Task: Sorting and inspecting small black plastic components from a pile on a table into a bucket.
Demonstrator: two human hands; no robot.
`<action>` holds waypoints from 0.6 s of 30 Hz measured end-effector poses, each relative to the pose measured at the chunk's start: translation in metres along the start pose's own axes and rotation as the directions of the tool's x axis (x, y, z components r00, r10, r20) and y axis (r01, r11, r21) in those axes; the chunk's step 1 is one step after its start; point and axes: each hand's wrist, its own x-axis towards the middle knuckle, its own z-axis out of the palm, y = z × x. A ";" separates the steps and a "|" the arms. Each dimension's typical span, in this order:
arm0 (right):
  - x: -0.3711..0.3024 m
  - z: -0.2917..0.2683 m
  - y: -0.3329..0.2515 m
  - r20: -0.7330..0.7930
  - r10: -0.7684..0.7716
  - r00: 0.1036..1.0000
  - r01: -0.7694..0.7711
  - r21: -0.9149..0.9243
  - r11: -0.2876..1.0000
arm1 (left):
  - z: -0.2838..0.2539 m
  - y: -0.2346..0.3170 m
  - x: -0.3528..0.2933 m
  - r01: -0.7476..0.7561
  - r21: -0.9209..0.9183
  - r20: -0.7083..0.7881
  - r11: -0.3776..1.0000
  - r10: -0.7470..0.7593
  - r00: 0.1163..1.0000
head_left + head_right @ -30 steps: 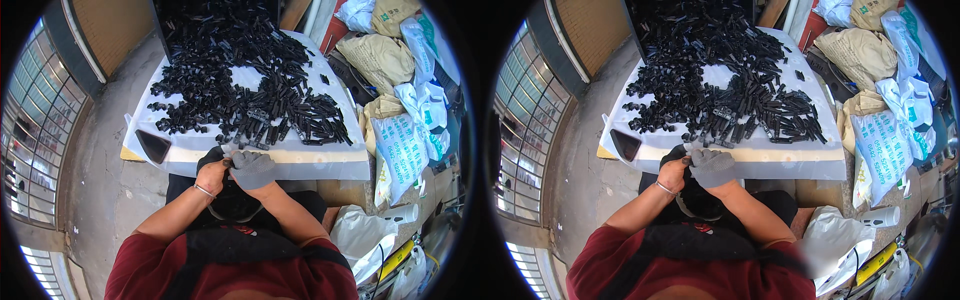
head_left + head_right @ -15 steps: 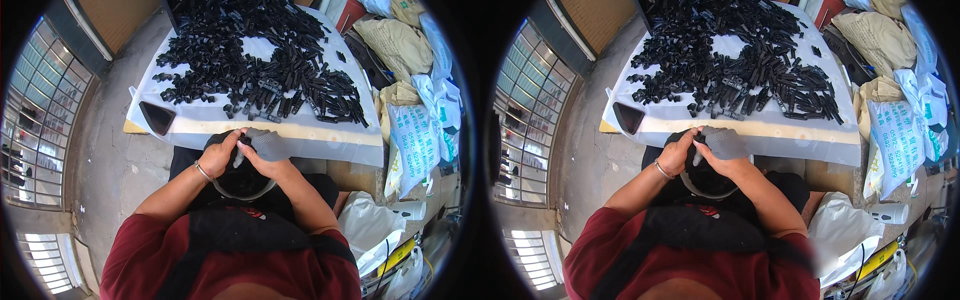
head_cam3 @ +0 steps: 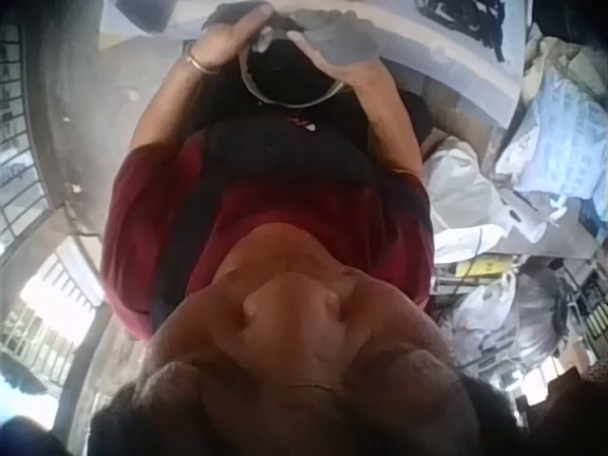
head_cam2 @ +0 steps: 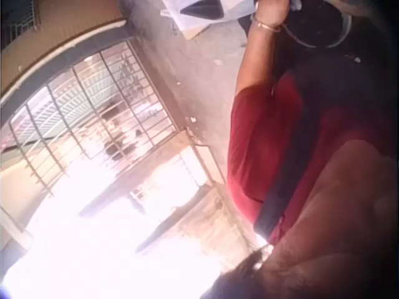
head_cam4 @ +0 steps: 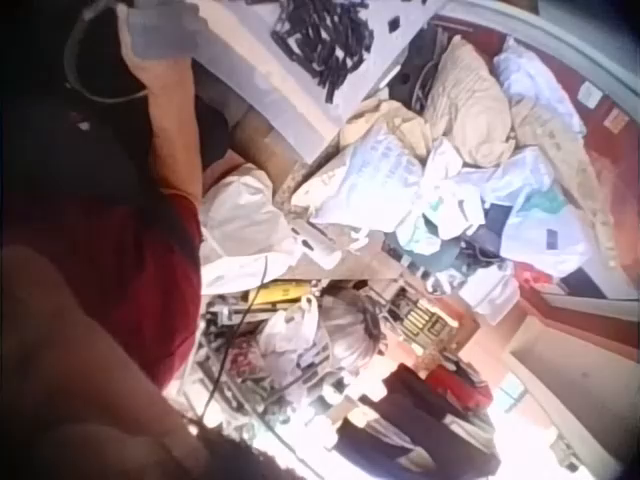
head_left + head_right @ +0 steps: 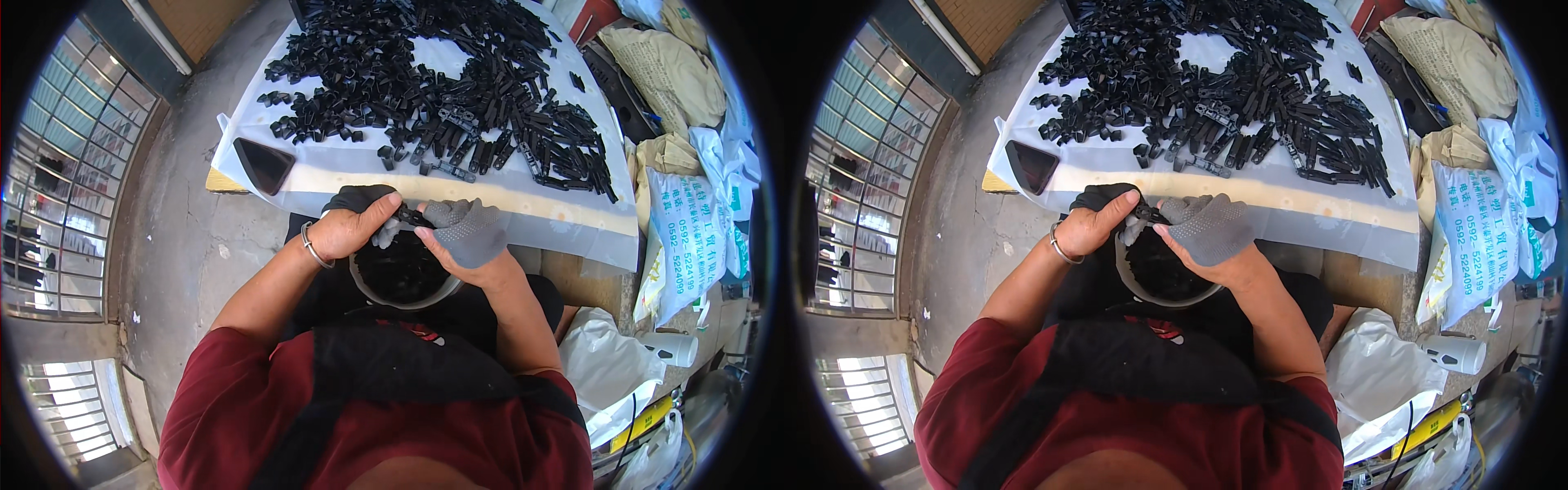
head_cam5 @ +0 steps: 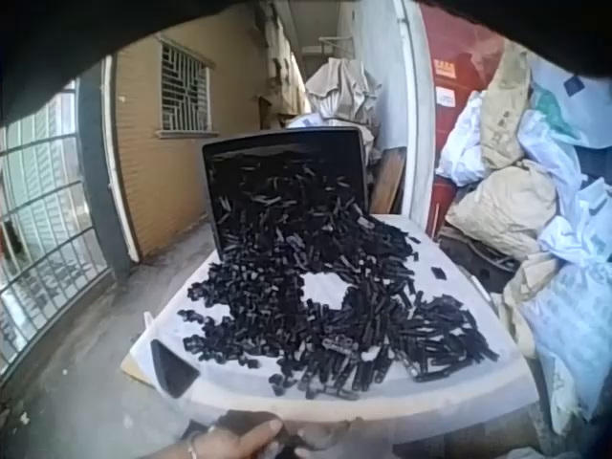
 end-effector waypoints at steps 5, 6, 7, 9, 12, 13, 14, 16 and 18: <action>0.001 -0.005 -0.004 0.029 -0.125 0.992 0.123 -0.491 0.863 | -0.004 0.004 -0.001 0.089 0.041 0.015 0.995 -0.090 0.996; 0.001 -0.005 -0.003 0.030 -0.123 0.992 0.122 -0.489 0.863 | -0.004 0.006 -0.001 0.087 0.021 0.017 0.996 -0.087 0.996; 0.001 -0.004 -0.002 0.038 -0.117 0.992 0.121 -0.447 0.886 | -0.004 0.005 -0.001 0.087 0.020 0.018 0.996 -0.088 0.996; 0.001 -0.005 -0.003 0.046 -0.109 0.993 0.118 -0.404 0.907 | -0.005 0.003 0.002 -0.043 0.095 0.047 0.994 0.039 0.998; 0.003 -0.004 -0.008 0.087 -0.147 0.985 0.171 -0.511 0.842 | -0.002 -0.004 0.002 0.027 0.238 0.088 0.971 -0.049 0.995; 0.005 -0.002 -0.008 0.036 -0.244 0.969 0.222 -0.559 0.799 | 0.001 -0.004 0.001 0.027 0.238 0.090 0.971 -0.050 0.995; 0.006 -0.001 -0.007 -0.009 -0.341 0.940 0.266 -0.607 0.749 | 0.007 -0.002 -0.002 -0.022 0.172 0.009 0.985 0.020 1.000; 0.006 -0.001 -0.005 -0.064 -0.345 0.936 0.252 -0.561 0.788 | 0.008 0.004 -0.003 -0.075 0.107 -0.075 0.991 0.083 0.994; 0.003 -0.004 -0.006 -0.117 -0.345 0.931 0.241 -0.513 0.824 | 0.005 0.011 -0.002 0.056 0.061 -0.037 0.997 -0.054 0.998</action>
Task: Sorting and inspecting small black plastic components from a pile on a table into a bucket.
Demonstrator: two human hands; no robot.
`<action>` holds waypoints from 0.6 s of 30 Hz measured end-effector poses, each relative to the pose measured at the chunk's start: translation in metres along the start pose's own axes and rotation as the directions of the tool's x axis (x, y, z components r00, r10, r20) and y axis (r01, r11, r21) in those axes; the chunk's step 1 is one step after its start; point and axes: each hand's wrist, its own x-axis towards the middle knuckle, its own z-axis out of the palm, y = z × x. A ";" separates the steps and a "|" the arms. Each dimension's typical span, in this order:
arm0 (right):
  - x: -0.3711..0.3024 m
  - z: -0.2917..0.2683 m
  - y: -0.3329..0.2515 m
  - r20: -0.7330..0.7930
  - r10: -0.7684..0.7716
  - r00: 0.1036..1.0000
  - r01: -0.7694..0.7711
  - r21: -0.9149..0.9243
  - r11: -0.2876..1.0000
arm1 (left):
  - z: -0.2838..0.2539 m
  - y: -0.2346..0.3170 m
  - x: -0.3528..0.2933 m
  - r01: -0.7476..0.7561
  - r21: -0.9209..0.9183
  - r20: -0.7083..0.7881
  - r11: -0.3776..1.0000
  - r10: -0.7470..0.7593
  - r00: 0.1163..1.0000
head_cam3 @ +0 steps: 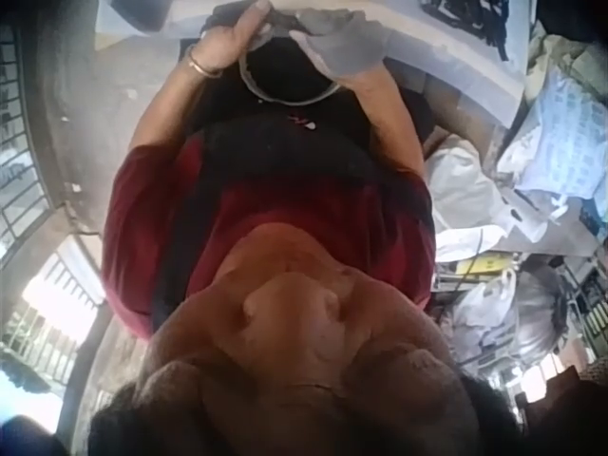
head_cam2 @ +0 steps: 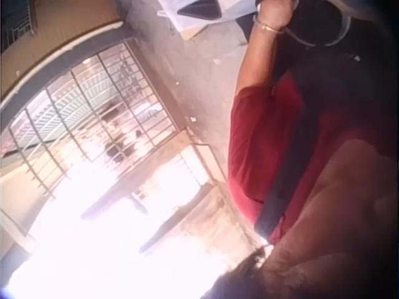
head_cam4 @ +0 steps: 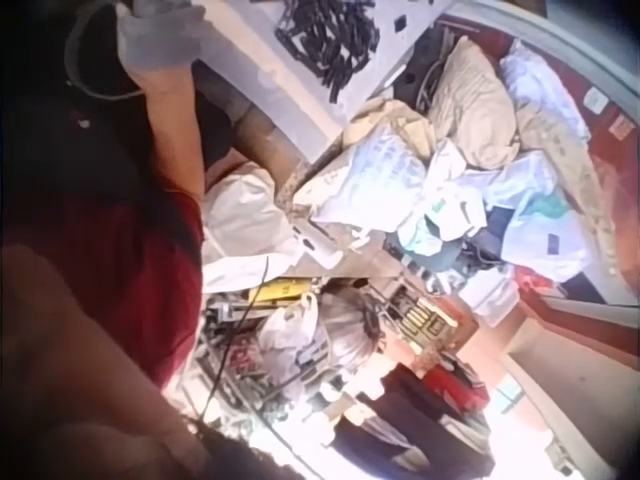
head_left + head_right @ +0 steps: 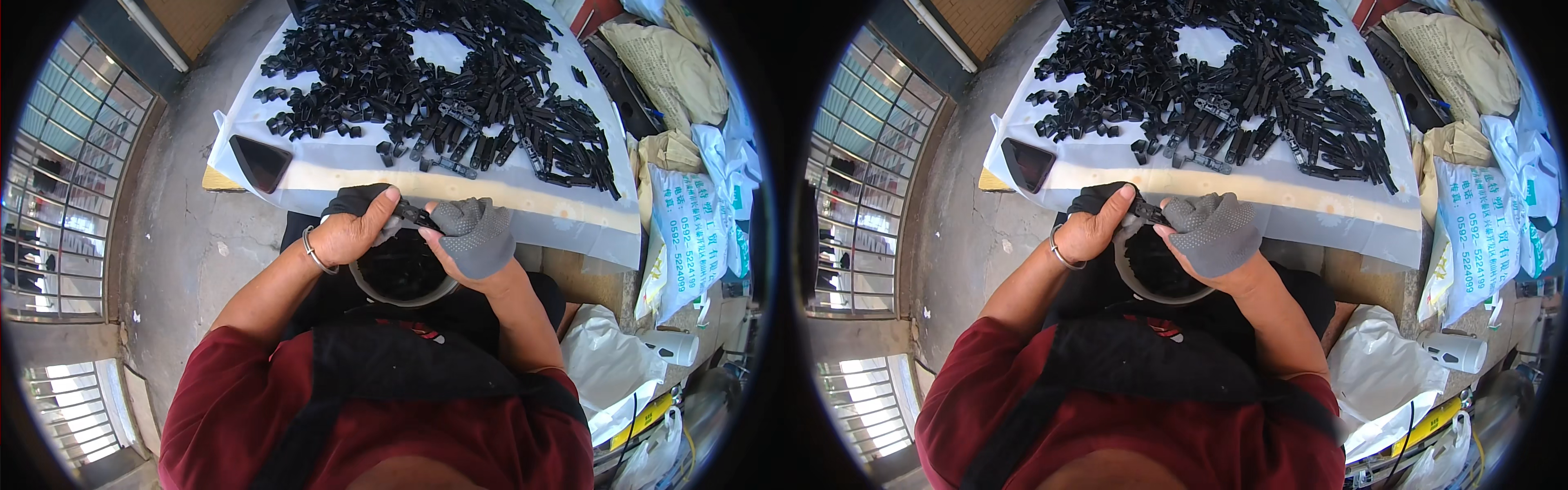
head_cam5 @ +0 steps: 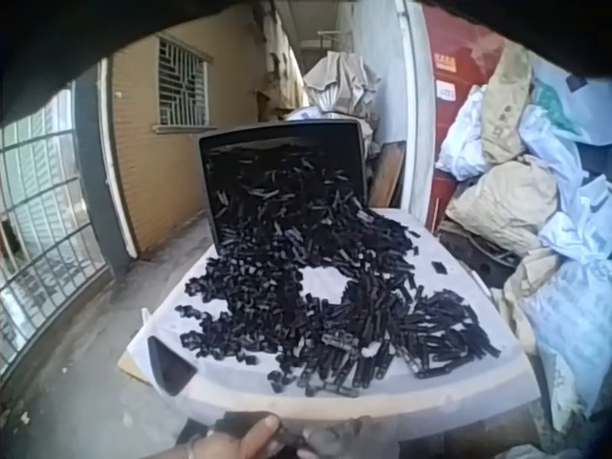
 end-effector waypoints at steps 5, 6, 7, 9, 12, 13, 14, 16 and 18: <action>0.001 -0.003 0.000 0.078 -0.002 0.997 0.004 -0.029 1.000 | -0.005 -0.012 0.002 -0.029 0.059 0.035 0.998 0.027 0.999; 0.001 -0.003 -0.001 0.080 -0.002 0.997 0.004 -0.027 1.000 | -0.005 -0.015 0.001 -0.039 0.063 0.048 0.997 0.036 0.998; 0.002 -0.003 -0.001 0.081 -0.020 0.997 0.026 -0.075 0.997 | -0.004 -0.016 0.002 -0.039 0.063 0.049 0.997 0.036 0.998; 0.000 0.000 -0.002 0.083 -0.039 0.996 0.050 -0.123 0.991 | -0.002 -0.016 0.004 -0.116 0.071 0.020 0.991 0.115 0.993; -0.012 0.011 -0.006 0.116 -0.004 0.993 0.017 -0.110 0.994 | 0.001 -0.016 0.004 -0.165 0.229 0.036 0.959 0.161 0.986; -0.012 0.013 -0.008 0.146 -0.010 0.989 0.028 -0.119 0.992 | 0.005 -0.015 0.003 -0.165 0.228 0.037 0.960 0.160 0.986; -0.012 0.015 -0.009 0.176 -0.016 0.984 0.039 -0.129 0.991 | 0.008 -0.015 0.001 -0.111 0.219 0.071 0.969 0.098 0.993; -0.014 0.025 -0.012 0.172 -0.011 0.985 0.030 -0.109 0.994 | 0.008 -0.015 0.000 -0.002 0.186 0.136 0.982 -0.024 0.990; -0.013 0.029 -0.016 0.166 -0.005 0.986 0.020 -0.091 0.996 | 0.008 -0.024 -0.002 -0.019 0.204 0.131 0.979 -0.008 0.991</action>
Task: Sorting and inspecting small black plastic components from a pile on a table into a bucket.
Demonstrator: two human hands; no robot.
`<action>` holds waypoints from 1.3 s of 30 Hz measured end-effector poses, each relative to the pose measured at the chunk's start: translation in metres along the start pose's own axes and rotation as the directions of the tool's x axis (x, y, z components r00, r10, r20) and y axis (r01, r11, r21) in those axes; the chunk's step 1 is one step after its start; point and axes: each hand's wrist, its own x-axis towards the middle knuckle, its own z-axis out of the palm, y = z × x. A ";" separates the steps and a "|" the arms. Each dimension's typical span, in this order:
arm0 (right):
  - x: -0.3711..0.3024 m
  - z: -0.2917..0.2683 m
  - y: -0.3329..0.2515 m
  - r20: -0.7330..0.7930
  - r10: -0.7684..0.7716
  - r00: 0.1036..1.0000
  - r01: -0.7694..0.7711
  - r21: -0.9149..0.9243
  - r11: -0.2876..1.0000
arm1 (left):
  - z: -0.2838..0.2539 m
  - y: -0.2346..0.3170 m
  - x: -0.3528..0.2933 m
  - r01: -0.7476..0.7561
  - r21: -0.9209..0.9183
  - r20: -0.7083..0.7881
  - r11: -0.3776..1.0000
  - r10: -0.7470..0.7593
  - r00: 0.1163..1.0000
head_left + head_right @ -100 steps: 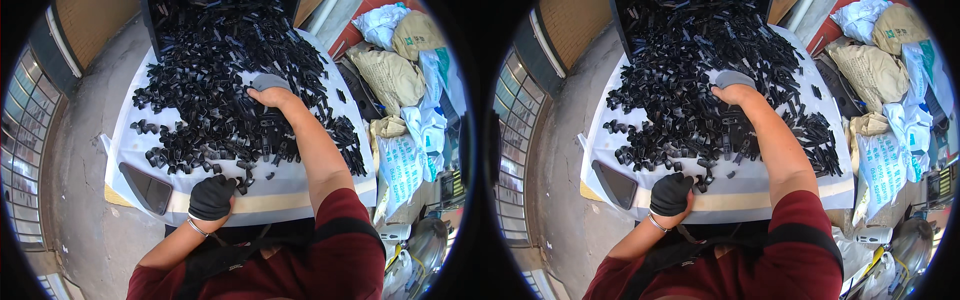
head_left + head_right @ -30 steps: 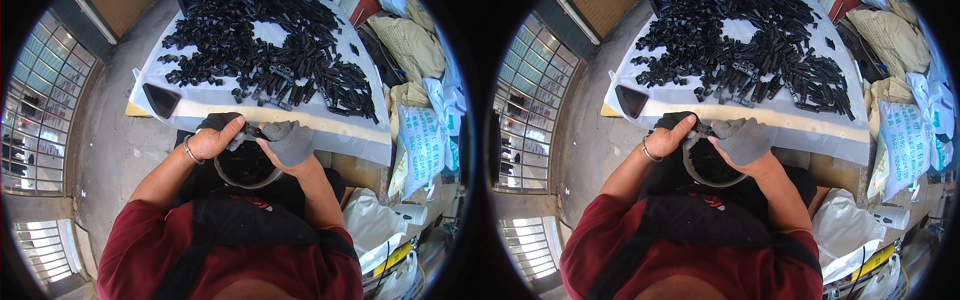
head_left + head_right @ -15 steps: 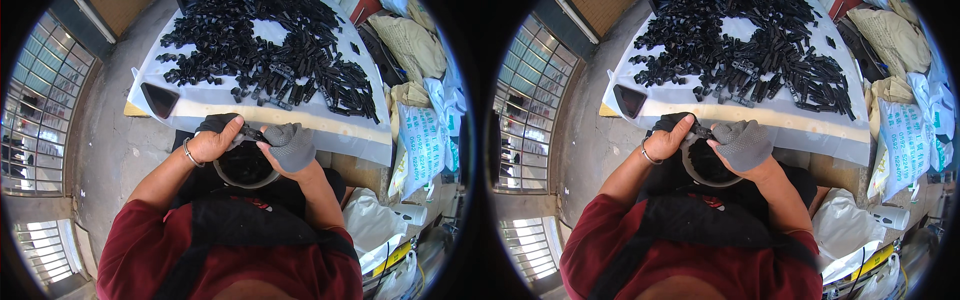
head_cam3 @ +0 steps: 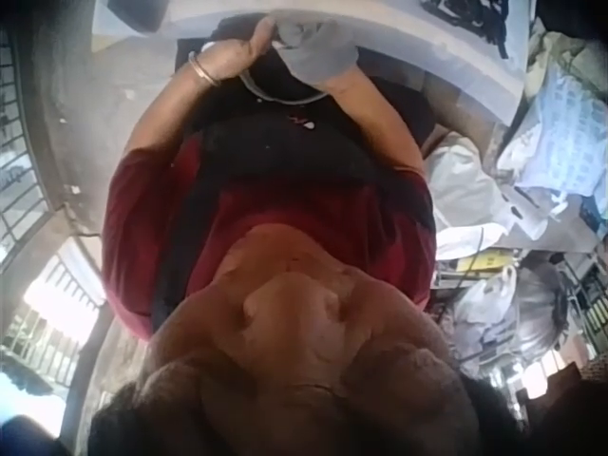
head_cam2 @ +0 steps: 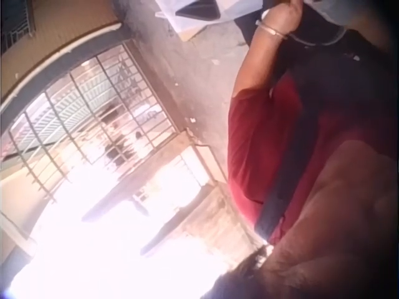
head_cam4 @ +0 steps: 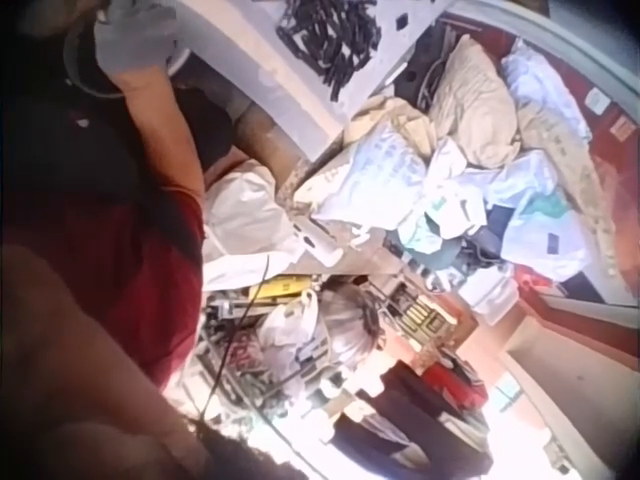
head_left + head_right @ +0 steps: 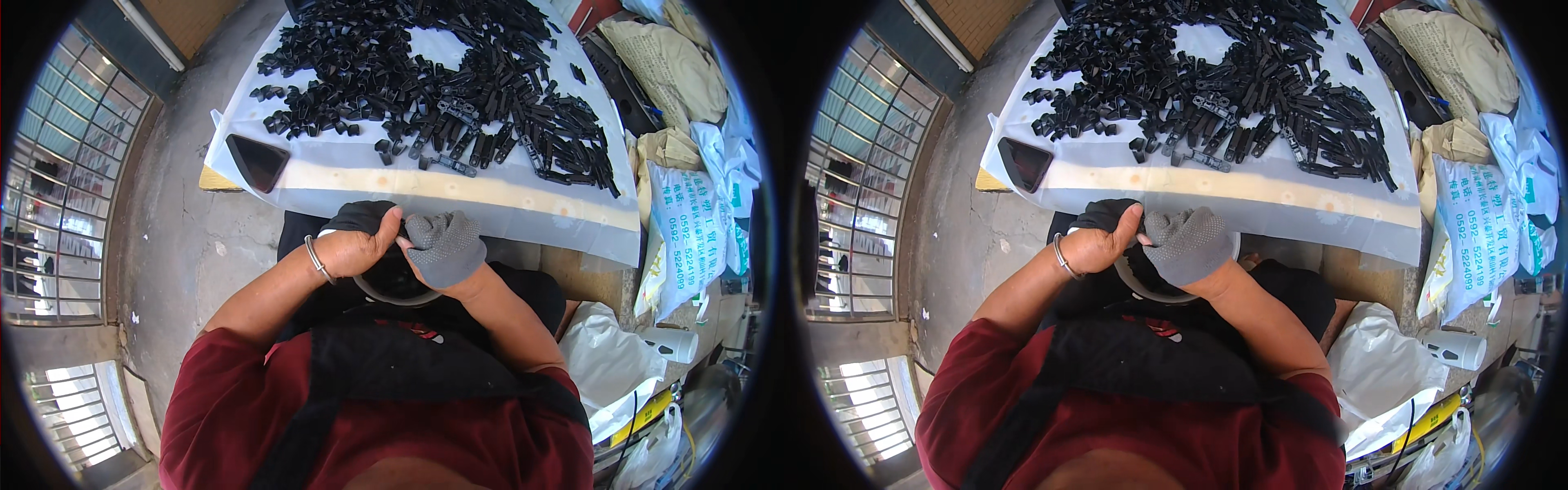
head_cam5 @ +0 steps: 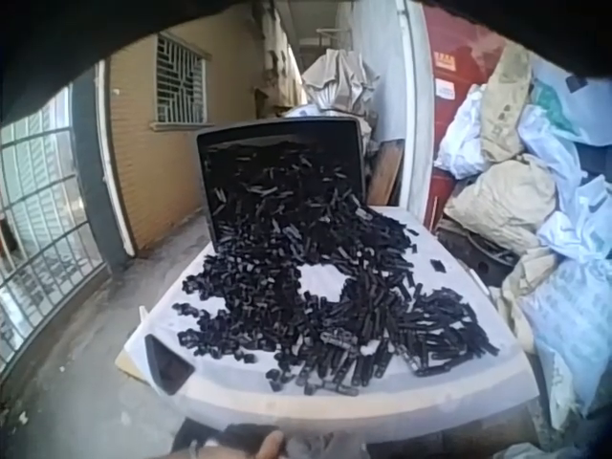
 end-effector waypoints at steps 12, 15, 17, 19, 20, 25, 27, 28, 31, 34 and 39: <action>0.039 0.001 0.055 0.317 0.532 0.785 -0.530 -0.100 0.842 | -0.021 -0.021 0.060 0.154 0.660 -0.288 0.735 0.059 0.956; 0.038 0.001 0.056 0.292 0.505 0.812 -0.486 -0.142 0.863 | -0.014 -0.026 0.062 0.086 0.702 -0.303 0.707 0.187 0.934; 0.034 0.004 0.062 0.270 0.517 0.812 -0.477 -0.204 0.855 | -0.013 -0.025 0.062 0.091 0.697 -0.303 0.711 0.177 0.936; 0.032 0.004 0.063 0.248 0.523 0.815 -0.463 -0.264 0.846 | -0.015 -0.027 0.063 0.059 0.697 -0.262 0.714 0.177 0.949; 0.032 0.003 0.062 0.202 0.513 0.834 -0.464 -0.247 0.851 | -0.016 -0.031 0.063 0.061 0.696 -0.264 0.715 0.176 0.948; 0.021 -0.003 0.066 0.013 0.529 0.849 -0.517 0.232 0.824 | -0.024 -0.028 0.054 -0.019 0.582 -0.386 0.813 0.296 0.874; 0.016 -0.004 0.063 -0.061 0.423 0.904 -0.351 0.459 0.816 | -0.026 -0.023 0.047 -0.065 0.586 -0.357 0.808 0.329 0.874; 0.015 -0.006 0.057 -0.059 0.423 0.904 -0.351 0.462 0.814 | -0.026 -0.014 0.040 -0.050 0.549 -0.307 0.834 0.257 0.916; 0.016 -0.008 0.040 0.160 0.383 0.910 -0.402 0.567 0.719 | -0.022 -0.009 0.026 -0.159 0.564 -0.239 0.810 0.345 0.908; 0.017 -0.004 0.031 0.281 0.247 0.927 -0.374 0.691 0.618 | -0.019 -0.001 0.020 -0.239 0.467 -0.178 0.852 0.355 0.918; 0.014 -0.002 0.024 0.293 0.292 0.911 -0.413 0.658 0.630 | -0.016 0.009 0.015 -0.208 0.400 -0.142 0.893 0.284 0.948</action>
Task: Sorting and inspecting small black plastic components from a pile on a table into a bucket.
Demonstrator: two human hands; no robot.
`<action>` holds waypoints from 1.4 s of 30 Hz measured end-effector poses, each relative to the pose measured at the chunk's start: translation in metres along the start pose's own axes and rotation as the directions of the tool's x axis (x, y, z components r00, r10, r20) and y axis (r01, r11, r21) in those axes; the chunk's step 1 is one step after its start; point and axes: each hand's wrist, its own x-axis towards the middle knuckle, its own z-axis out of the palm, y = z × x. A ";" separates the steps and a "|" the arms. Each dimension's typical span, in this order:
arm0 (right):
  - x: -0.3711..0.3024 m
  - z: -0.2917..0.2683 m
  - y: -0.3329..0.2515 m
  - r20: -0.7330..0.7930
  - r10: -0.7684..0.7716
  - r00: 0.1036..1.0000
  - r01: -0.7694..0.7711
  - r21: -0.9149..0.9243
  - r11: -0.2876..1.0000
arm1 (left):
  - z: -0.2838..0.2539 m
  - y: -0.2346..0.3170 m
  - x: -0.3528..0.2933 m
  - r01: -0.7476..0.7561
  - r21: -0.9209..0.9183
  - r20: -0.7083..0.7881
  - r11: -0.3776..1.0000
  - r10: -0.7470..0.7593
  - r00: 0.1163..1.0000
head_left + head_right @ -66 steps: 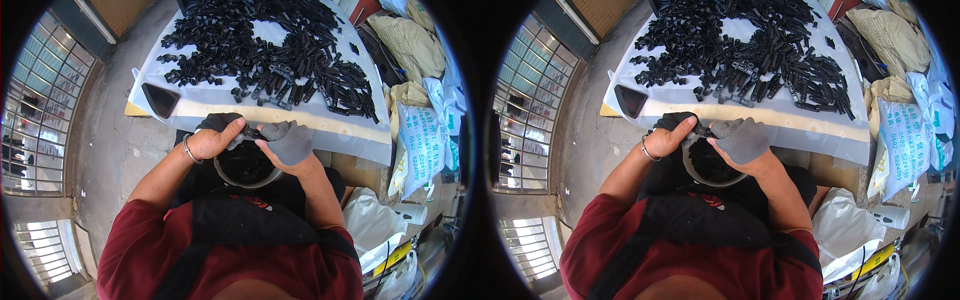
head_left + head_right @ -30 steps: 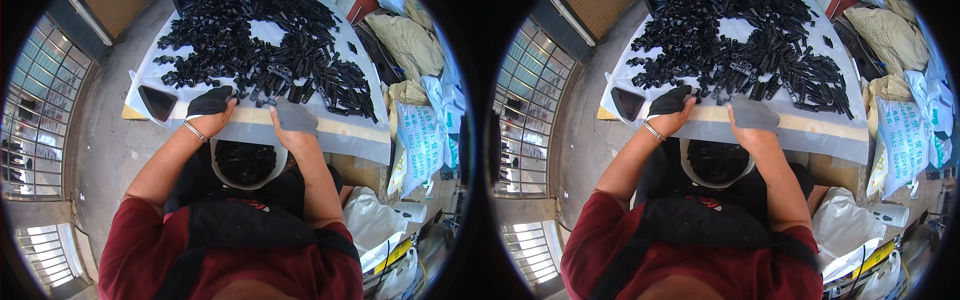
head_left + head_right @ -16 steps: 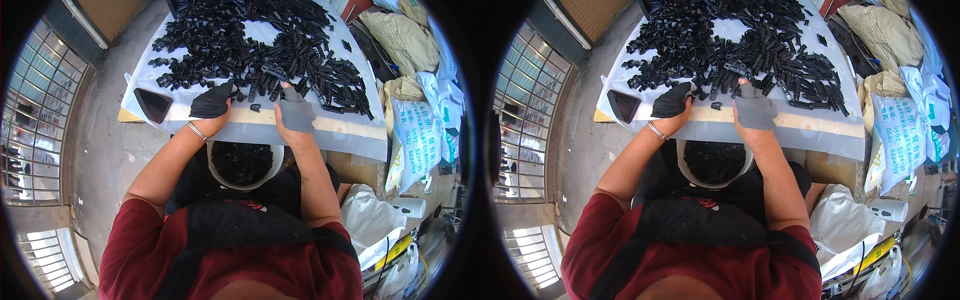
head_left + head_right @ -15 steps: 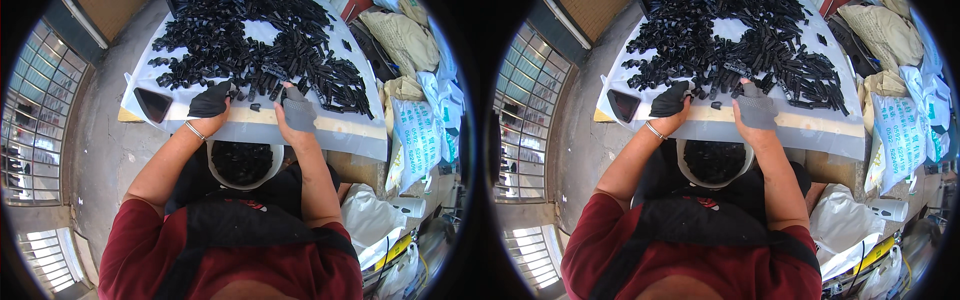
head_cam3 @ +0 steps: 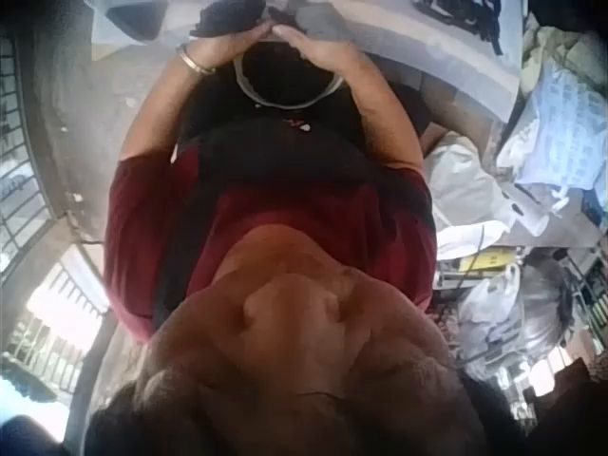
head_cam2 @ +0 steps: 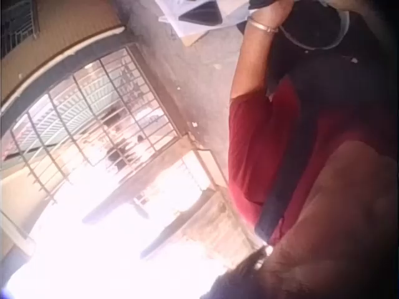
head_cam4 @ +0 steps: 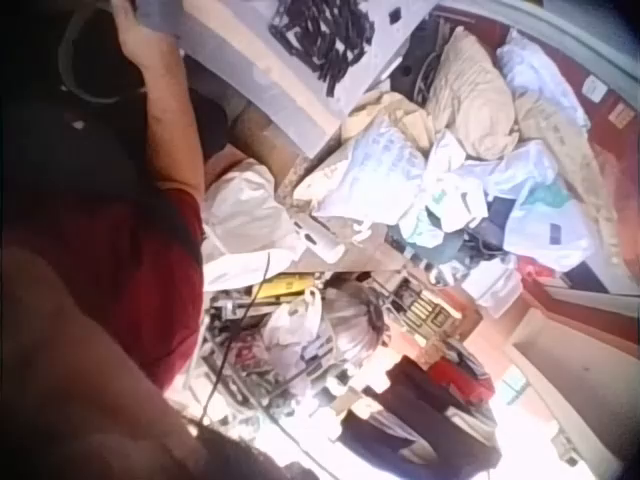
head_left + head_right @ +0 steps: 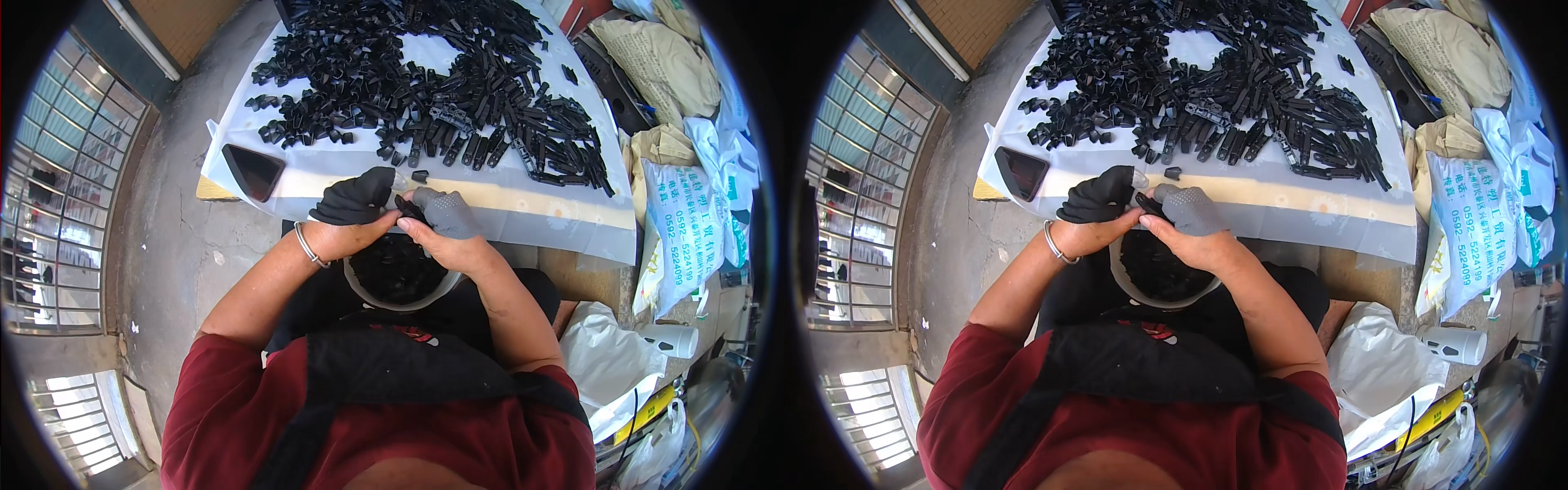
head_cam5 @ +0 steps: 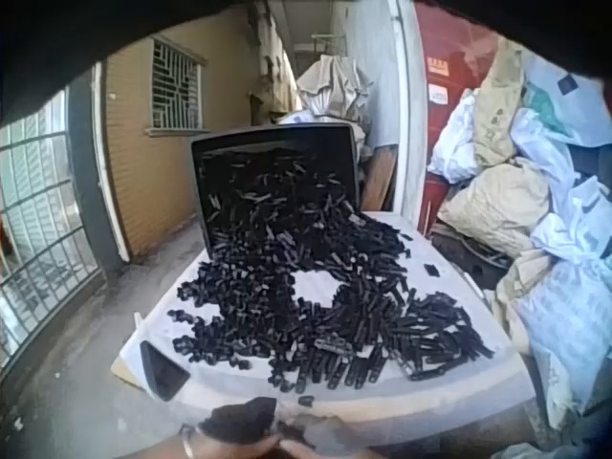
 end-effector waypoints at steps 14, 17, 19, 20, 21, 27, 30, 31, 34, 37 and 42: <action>-0.004 -0.003 -0.007 -0.085 -0.166 0.982 0.132 -0.317 0.939 | 0.020 0.000 -0.008 0.421 -0.841 0.207 0.341 -0.517 0.831; -0.007 -0.006 -0.009 -0.063 -0.162 0.985 0.136 -0.304 0.943 | 0.008 0.000 -0.008 0.408 -0.528 0.086 0.745 -0.431 0.898; -0.009 -0.006 -0.012 -0.064 -0.177 0.982 0.146 -0.334 0.931 | 0.003 0.004 -0.006 0.453 -0.503 0.145 0.736 -0.445 0.884; -0.010 -0.006 -0.013 -0.070 -0.160 0.985 0.120 -0.391 0.912 | 0.003 0.005 -0.006 0.496 -0.476 0.203 0.727 -0.457 0.866; -0.010 -0.005 -0.015 -0.076 -0.143 0.987 0.095 -0.446 0.890 | 0.003 0.005 -0.006 0.496 -0.477 0.203 0.726 -0.458 0.866; -0.012 -0.004 -0.015 -0.045 -0.232 0.972 0.186 -0.457 0.869 | 0.009 0.006 -0.004 0.231 -0.445 0.023 0.865 -0.247 0.969; -0.013 0.010 -0.006 -0.058 -0.299 0.952 0.236 -0.481 0.845 | 0.018 0.008 -0.009 0.186 -0.196 0.053 0.963 -0.179 0.982; -0.013 0.014 -0.003 -0.062 -0.298 0.953 0.232 -0.483 0.844 | 0.017 0.010 -0.011 0.195 -0.187 0.070 0.963 -0.185 0.980; -0.014 0.015 -0.002 -0.039 -0.283 0.958 0.234 -0.463 0.855 | 0.003 0.011 -0.007 0.230 -0.160 0.179 0.960 -0.201 0.963; -0.003 -0.009 -0.015 0.135 0.044 0.990 0.020 -0.435 0.900 | 0.000 -0.002 -0.002 0.183 0.090 0.236 0.979 -0.199 0.951; 0.030 -0.040 0.024 -0.174 -0.131 0.976 -0.024 -0.686 0.727 | 0.023 -0.010 0.020 0.003 0.260 -0.138 0.966 0.034 0.990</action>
